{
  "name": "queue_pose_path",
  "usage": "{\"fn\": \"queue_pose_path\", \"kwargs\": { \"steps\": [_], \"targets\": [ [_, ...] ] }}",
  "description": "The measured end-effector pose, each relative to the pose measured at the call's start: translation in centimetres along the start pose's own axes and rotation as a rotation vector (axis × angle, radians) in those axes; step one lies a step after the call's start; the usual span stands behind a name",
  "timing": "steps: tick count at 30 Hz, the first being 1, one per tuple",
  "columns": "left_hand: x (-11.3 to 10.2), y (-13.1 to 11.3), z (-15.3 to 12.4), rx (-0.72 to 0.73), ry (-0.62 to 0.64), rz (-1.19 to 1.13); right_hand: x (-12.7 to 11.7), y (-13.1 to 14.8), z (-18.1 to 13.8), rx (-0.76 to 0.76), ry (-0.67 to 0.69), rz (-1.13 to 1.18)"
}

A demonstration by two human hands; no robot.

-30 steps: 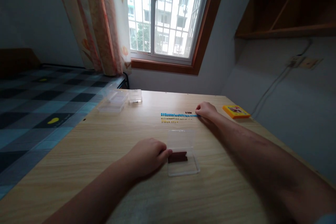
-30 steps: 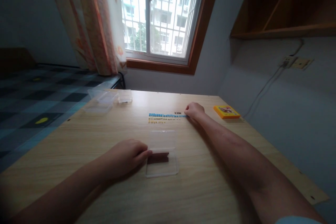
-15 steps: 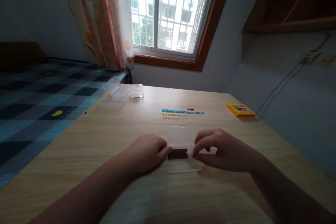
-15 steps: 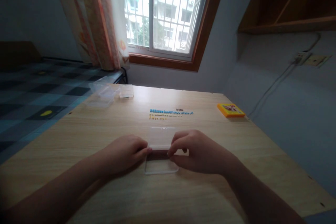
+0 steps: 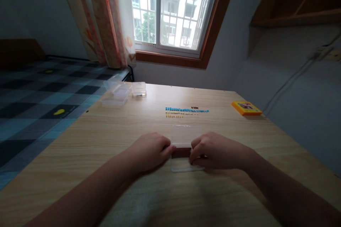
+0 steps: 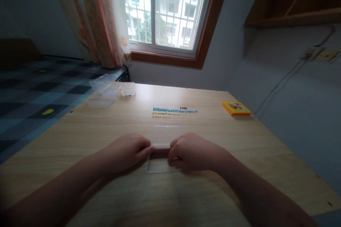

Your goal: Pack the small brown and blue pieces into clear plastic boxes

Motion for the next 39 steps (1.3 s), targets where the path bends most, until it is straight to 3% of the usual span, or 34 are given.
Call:
{"fn": "queue_pose_path", "kwargs": {
  "steps": [12, 23, 30, 39],
  "targets": [
    [-0.1, -0.2, -0.1, -0.016, 0.013, -0.016, 0.3, 0.2, -1.3, -0.005, -0.046, 0.063],
    [-0.1, -0.2, 0.0, -0.020, 0.015, 0.007, 0.1, 0.1, -1.5, 0.098, -0.016, -0.136],
    [0.1, 0.0, 0.1, -0.001, -0.014, 0.011, -0.3, -0.8, -1.2, 0.182, -0.050, -0.150],
    [0.0, -0.1, 0.0, -0.011, 0.015, 0.008, -0.4, -0.5, -1.1, 0.173, -0.092, -0.144]
  ]
}}
Point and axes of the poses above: each hand's wrist, its own z-axis towards the middle knuckle, its own x-axis out of the palm, y = z × x, the point moved 6 cm from there along z, towards the middle knuckle
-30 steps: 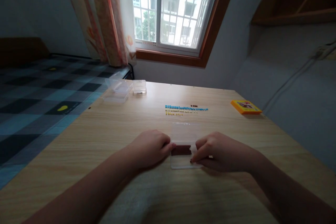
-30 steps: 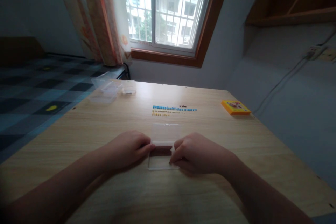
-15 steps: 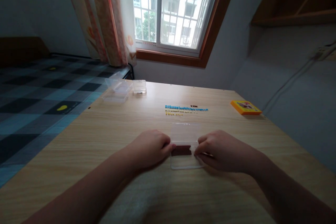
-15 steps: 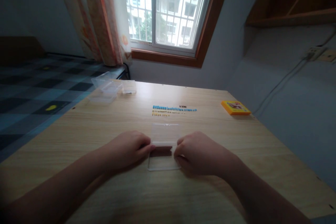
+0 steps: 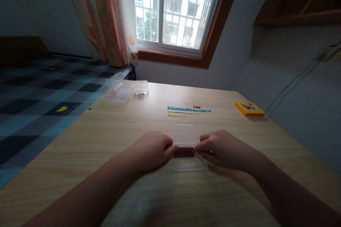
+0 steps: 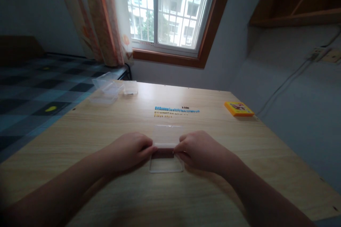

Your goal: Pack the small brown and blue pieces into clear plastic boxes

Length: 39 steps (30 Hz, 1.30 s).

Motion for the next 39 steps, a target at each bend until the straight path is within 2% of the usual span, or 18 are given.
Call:
{"fn": "queue_pose_path", "kwargs": {
  "steps": [22, 25, 28, 30, 32, 34, 36, 39],
  "targets": [
    [0.1, 0.2, 0.0, 0.018, -0.022, 0.004, 0.0, -0.1, 0.2, -0.011, -0.018, 0.032],
    [0.1, 0.1, 0.0, 0.019, -0.021, -0.003, -0.4, -0.1, -0.1, -0.065, -0.098, 0.058],
    [0.1, 0.1, 0.0, 0.008, -0.009, -0.015, -2.3, -0.6, -0.8, -0.154, -0.370, 0.108],
    [0.1, 0.1, 0.0, 0.004, -0.002, -0.022, -4.0, -2.1, -1.8, -0.134, -0.635, 0.101],
    [0.0, 0.2, 0.0, 0.003, 0.000, -0.025, -5.2, -4.6, -2.7, -0.014, -0.860, 0.061],
    [0.0, 0.2, -0.1, -0.005, 0.009, -0.029, -5.6, -7.7, -3.4, 0.145, -0.987, 0.060],
    [-0.1, 0.2, 0.0, -0.012, 0.016, -0.035, -5.4, -10.8, -3.3, 0.291, -1.002, 0.117],
    [-0.2, 0.2, 0.0, -0.021, 0.023, -0.045, -4.4, -14.2, -1.6, 0.460, -0.807, 0.126]
  ]
}}
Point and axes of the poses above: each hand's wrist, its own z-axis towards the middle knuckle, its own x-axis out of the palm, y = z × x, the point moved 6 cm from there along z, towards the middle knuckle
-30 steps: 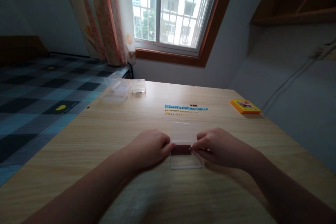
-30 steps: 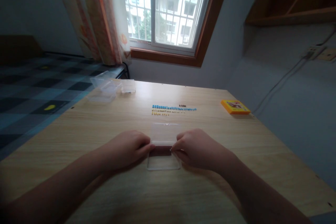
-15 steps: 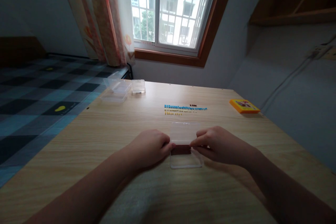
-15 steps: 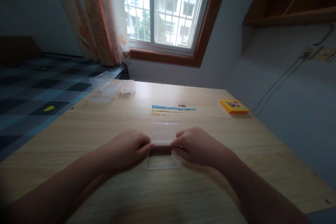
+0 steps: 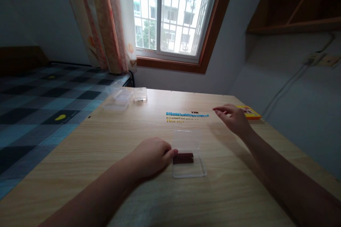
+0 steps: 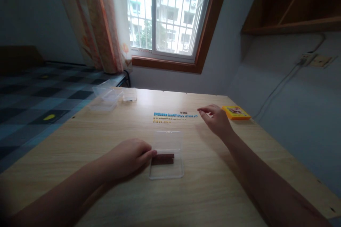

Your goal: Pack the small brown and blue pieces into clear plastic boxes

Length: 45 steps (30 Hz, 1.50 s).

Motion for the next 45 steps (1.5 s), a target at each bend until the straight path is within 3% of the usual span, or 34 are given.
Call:
{"fn": "queue_pose_path", "kwargs": {
  "steps": [7, 12, 22, 27, 32, 35, 38, 41, 45],
  "targets": [
    [-0.1, 0.0, -0.1, 0.002, -0.011, -0.013, 6.0, -2.1, 5.1, 0.122, 0.378, -0.193],
    [0.0, 0.2, -0.2, 0.001, -0.016, -0.020, 9.1, -3.1, 6.8, 0.187, 0.579, -0.260],
    [0.0, 0.1, -0.2, 0.006, -0.019, 0.000, 10.2, -2.8, 6.9, 0.190, 0.656, -0.333],
    [-0.1, 0.0, -0.2, 0.009, -0.018, -0.001, 8.4, -1.9, 6.8, 0.175, 0.558, -0.363],
    [0.1, 0.1, -0.1, 0.017, -0.013, 0.004, 3.0, 0.8, 4.2, 0.109, 0.436, -0.310],
    [0.1, 0.1, -0.1, 0.018, -0.023, 0.012, -0.4, 4.6, 0.4, -0.033, 0.399, -0.065],
    [0.0, 0.0, -0.1, 0.014, -0.026, 0.021, -1.3, 9.3, -4.3, -0.222, 0.611, 0.134],
    [0.0, -0.1, 0.0, 0.018, -0.020, 0.024, -0.6, 12.7, -8.0, -0.361, 0.832, 0.195],
    [0.0, -0.1, 0.0, 0.015, -0.020, 0.017, 1.1, 13.4, -9.2, -0.443, 0.842, 0.054]
  ]
}}
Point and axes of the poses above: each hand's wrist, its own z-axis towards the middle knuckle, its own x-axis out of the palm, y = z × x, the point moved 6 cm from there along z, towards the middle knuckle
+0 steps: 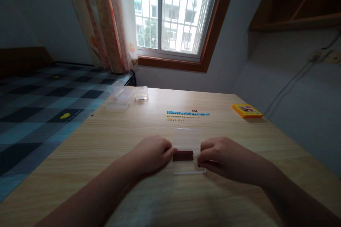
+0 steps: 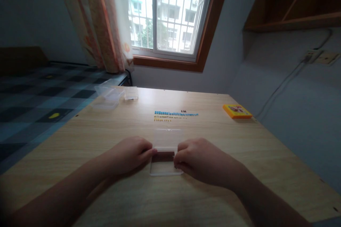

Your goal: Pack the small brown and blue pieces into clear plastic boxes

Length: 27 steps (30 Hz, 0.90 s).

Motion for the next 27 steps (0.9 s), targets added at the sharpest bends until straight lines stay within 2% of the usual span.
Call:
{"fn": "queue_pose_path", "kwargs": {
  "steps": [9, 21, 27],
  "targets": [
    [-0.1, -0.1, 0.0, -0.003, 0.009, 0.015, 1.8, -1.3, 1.1, -0.020, 0.053, -0.041],
    [0.0, -0.1, 0.0, 0.006, 0.006, 0.012, 1.8, -1.5, 1.4, 0.083, 0.051, -0.069],
    [0.0, -0.1, 0.0, 0.010, 0.003, 0.016, 1.4, -1.7, 0.9, 0.099, -0.015, -0.080]
  ]
}}
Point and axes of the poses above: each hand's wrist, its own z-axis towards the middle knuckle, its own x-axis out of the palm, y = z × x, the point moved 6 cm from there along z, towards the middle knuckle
